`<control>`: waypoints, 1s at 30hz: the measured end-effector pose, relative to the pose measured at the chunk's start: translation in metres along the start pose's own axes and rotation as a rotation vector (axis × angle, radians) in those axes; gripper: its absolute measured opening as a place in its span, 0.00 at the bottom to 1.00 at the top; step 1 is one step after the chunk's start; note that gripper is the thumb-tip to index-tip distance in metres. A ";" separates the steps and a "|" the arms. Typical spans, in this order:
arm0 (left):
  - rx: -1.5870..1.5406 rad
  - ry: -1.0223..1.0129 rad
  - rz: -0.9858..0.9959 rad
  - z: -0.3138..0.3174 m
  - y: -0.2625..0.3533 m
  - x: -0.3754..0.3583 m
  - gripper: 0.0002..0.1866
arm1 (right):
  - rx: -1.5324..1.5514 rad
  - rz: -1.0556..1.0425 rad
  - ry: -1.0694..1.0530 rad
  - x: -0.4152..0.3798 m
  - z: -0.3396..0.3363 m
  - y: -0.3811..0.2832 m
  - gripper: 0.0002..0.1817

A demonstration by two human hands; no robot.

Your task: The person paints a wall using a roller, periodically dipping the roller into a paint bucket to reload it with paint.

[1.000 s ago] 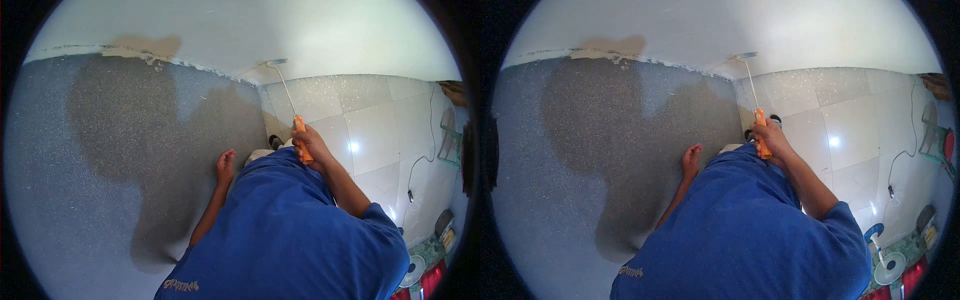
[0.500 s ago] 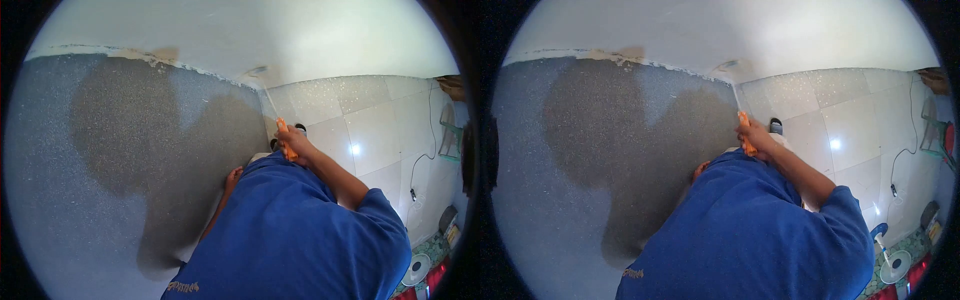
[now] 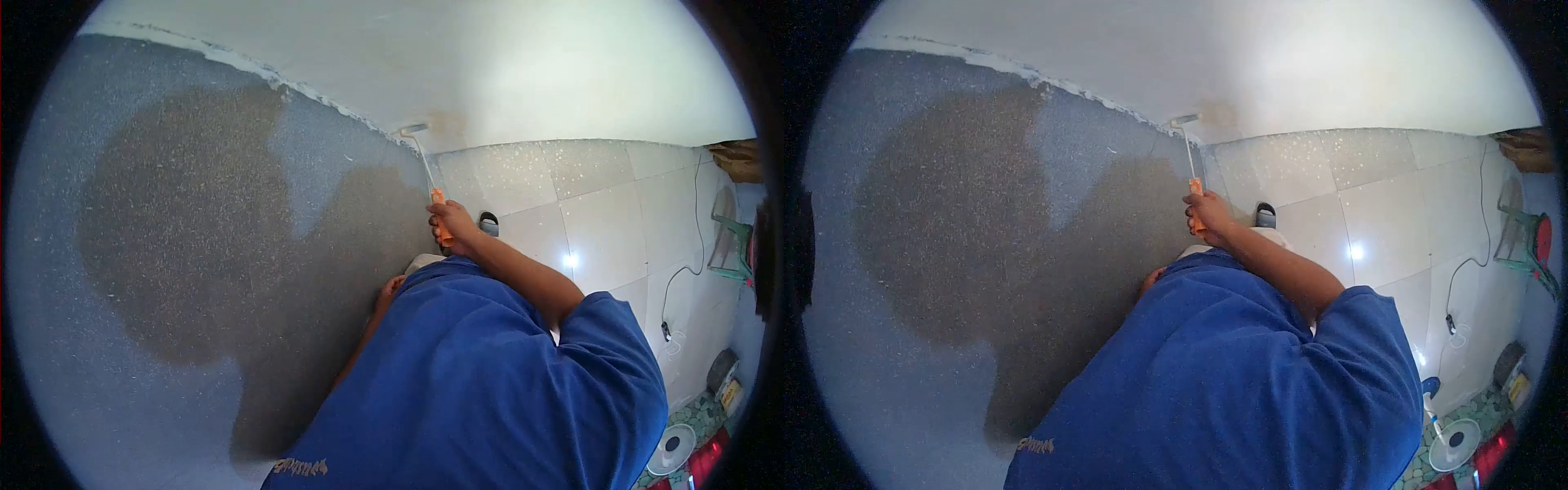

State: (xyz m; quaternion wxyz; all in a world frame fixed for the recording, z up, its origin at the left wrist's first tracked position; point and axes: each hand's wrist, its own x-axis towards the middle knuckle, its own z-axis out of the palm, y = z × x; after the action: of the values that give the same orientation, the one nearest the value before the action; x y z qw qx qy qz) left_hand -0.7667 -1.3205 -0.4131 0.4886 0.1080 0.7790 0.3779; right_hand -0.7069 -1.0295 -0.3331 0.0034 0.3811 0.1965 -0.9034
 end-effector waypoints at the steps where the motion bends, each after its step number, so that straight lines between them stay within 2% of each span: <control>1: -0.005 -0.003 -0.001 0.000 0.000 0.000 0.20 | 0.044 -0.004 -0.014 -0.010 0.002 -0.003 0.09; 4: -0.024 -0.012 -0.001 -0.001 -0.001 0.001 0.20 | -0.045 -0.035 -0.033 -0.042 0.004 -0.004 0.09; 11: -0.061 -0.034 -0.003 0.004 0.002 0.007 0.22 | -0.195 -0.012 0.029 -0.035 0.010 0.011 0.09; 16: -0.105 0.016 0.017 0.010 0.014 0.006 0.21 | 0.077 0.060 0.000 -0.006 -0.007 -0.007 0.08; 20: -0.194 0.070 0.007 0.011 0.011 0.006 0.20 | 0.028 0.027 -0.047 0.006 -0.010 -0.037 0.07; 23: -0.136 0.087 0.004 0.010 0.016 0.005 0.21 | 0.072 0.040 -0.036 -0.014 0.000 -0.053 0.07; 25: -0.185 0.074 0.017 0.010 0.004 0.011 0.21 | 0.065 0.035 -0.058 -0.042 0.011 -0.048 0.08; 27: -0.229 0.063 0.029 0.010 0.002 0.014 0.21 | 0.037 -0.023 0.009 -0.069 0.024 -0.042 0.06; 30: -0.138 0.064 0.005 0.010 0.002 0.010 0.20 | 0.041 0.001 -0.006 -0.044 0.001 -0.034 0.07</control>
State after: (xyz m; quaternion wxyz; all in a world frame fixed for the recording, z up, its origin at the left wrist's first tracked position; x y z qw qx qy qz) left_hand -0.7641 -1.3086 -0.4207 0.4687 0.0637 0.7660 0.4354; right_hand -0.6817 -1.0050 -0.2906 -0.0035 0.3783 0.1779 -0.9084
